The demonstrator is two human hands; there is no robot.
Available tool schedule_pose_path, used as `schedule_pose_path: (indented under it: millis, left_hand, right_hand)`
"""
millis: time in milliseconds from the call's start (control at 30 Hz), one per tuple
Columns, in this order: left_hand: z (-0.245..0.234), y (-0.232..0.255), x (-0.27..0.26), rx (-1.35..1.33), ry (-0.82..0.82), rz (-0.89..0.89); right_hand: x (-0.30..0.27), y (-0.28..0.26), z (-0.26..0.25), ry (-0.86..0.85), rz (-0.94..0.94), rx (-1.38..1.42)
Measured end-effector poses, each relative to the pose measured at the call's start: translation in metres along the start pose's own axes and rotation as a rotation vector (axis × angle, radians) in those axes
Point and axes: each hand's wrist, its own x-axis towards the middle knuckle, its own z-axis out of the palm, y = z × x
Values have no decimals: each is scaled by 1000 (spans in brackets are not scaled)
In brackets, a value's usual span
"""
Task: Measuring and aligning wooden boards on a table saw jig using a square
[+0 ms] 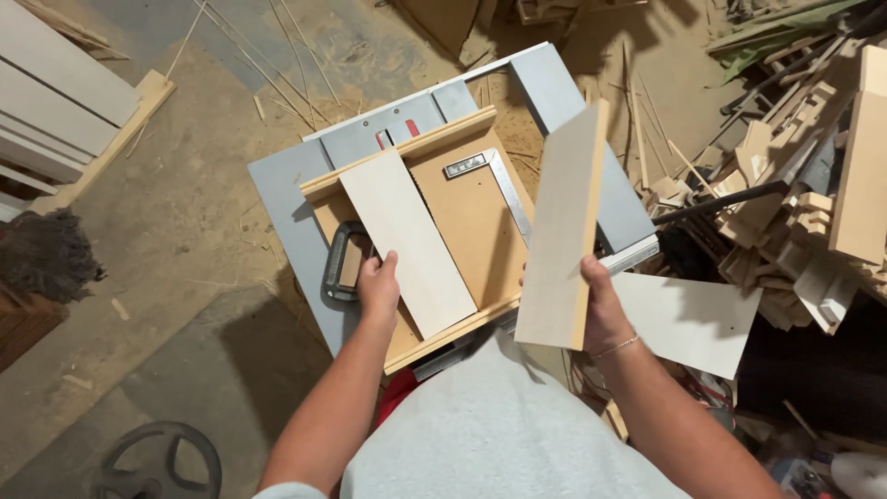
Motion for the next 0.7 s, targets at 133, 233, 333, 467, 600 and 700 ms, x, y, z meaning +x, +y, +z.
schedule_pose_path:
  millis: [133,233,333,467,600,700]
  left_hand:
    - [-4,-13,-11,253,119,171]
    - [2,24,-67,328,-92,192]
    - [13,32,-92,117,-529,390]
    - [38,55,-118,13,-745,417]
    - [47,55,-105,-443,-421,278]
    - [41,23,-53,-633,-263,201]
  right_hand:
    - [39,38,-45,-120,12,-79]
    - [10,1,12,-300,-168,-343]
    - [25,5,3,-415,-223,-648]
    - [17,12,13,-423,-318,-1009]
    - [22,34,13,-256,-812,-1286]
    - [4,29,29,-181,-708,-1265]
